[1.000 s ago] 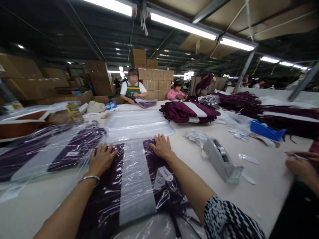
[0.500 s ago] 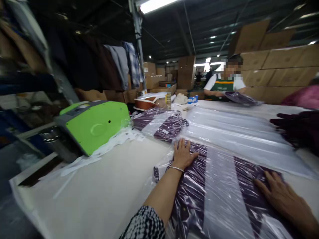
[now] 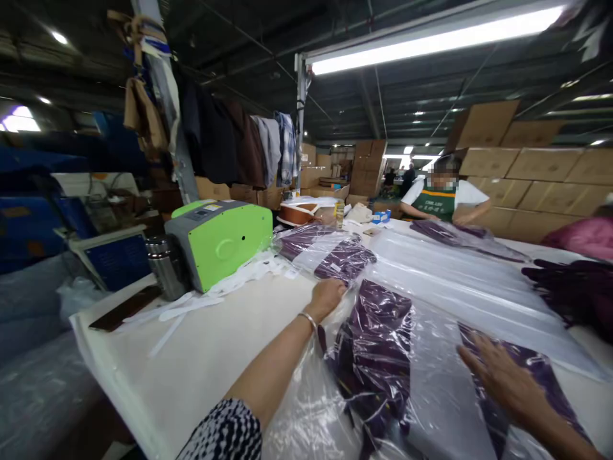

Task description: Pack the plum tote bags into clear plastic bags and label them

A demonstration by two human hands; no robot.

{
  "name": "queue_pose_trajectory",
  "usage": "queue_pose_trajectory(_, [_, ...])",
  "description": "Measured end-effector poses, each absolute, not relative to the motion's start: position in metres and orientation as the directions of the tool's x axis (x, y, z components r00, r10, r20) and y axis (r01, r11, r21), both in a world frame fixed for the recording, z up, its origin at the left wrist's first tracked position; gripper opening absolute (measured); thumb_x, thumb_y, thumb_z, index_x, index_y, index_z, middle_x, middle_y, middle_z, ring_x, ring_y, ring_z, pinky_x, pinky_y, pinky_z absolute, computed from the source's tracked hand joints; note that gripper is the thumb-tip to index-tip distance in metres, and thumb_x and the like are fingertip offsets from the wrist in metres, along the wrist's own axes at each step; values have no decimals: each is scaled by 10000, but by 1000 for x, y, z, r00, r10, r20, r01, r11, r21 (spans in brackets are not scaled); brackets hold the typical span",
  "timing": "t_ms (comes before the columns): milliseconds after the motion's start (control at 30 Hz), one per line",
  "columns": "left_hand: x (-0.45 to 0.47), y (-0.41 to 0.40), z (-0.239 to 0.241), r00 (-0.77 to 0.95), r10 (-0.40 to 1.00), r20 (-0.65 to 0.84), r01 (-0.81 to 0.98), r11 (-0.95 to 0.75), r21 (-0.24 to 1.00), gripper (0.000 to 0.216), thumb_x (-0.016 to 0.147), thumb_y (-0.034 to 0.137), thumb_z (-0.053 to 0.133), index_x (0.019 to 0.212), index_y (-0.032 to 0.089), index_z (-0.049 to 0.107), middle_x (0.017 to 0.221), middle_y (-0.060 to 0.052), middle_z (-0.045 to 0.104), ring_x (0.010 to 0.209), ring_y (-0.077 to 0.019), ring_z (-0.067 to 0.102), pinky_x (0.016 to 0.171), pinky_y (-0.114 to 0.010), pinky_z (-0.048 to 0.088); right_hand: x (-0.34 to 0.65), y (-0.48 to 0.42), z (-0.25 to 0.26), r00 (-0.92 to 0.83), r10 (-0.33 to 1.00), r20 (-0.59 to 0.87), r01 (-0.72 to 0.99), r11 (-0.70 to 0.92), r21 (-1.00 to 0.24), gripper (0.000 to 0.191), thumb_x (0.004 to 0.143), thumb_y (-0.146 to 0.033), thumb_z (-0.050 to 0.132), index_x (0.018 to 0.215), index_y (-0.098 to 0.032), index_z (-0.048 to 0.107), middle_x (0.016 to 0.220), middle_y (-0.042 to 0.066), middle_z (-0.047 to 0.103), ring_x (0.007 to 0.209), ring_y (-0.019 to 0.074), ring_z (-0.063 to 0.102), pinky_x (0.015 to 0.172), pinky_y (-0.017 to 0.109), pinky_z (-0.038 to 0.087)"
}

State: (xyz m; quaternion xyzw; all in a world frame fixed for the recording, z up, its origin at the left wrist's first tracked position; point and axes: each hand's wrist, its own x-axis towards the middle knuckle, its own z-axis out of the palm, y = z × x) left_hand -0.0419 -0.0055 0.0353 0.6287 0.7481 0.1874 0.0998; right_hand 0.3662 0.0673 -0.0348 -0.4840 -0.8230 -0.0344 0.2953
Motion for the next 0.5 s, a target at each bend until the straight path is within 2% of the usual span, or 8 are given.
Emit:
queue_pose_trajectory(100, [-107,-28,32,-477,874,97,821,403,405,341,995,419,476,1173,173,631,1204,-104,653,1060,-216,625,909,-401,508,327,18,-53,-449,810,378,819,542,-190,656,936,-604,360,1409,-201,570,1496,168,485,1400,391,421,1066,655,405])
queue_pose_trajectory(133, [-128,-34,28,-549,832,83,782,475,404,343,980,431,522,1168,163,624,1179,-97,653,1030,-214,633,895,-416,525,315,0,-60,-478,796,371,810,563,-167,641,946,-595,373,1452,-230,520,1525,129,454,1420,370,395,1093,650,384])
queue_pose_trajectory(200, [-161,-40,19,-644,763,62,716,572,400,349,958,429,575,1167,153,617,1161,-88,648,1008,-213,640,879,-430,543,298,-29,-71,-555,756,348,777,620,-107,580,945,-574,418,1443,-299,527,1520,81,464,1410,361,409,1089,657,391])
queue_pose_trajectory(300, [-190,-35,5,-700,711,67,672,625,396,358,957,420,580,1193,154,607,1215,-96,628,1050,-223,629,900,-439,539,290,-49,-83,-644,702,305,732,681,-24,491,944,-510,462,1402,-368,565,1489,48,489,1375,362,451,1043,656,446])
queue_pose_trajectory(500, [-197,13,-14,-719,690,82,660,640,393,472,939,496,562,1219,118,605,1326,-164,566,1224,-298,542,996,-464,467,302,-37,-88,-675,703,226,728,683,49,535,951,-527,451,1470,-397,450,1515,6,409,1367,348,447,1038,617,478])
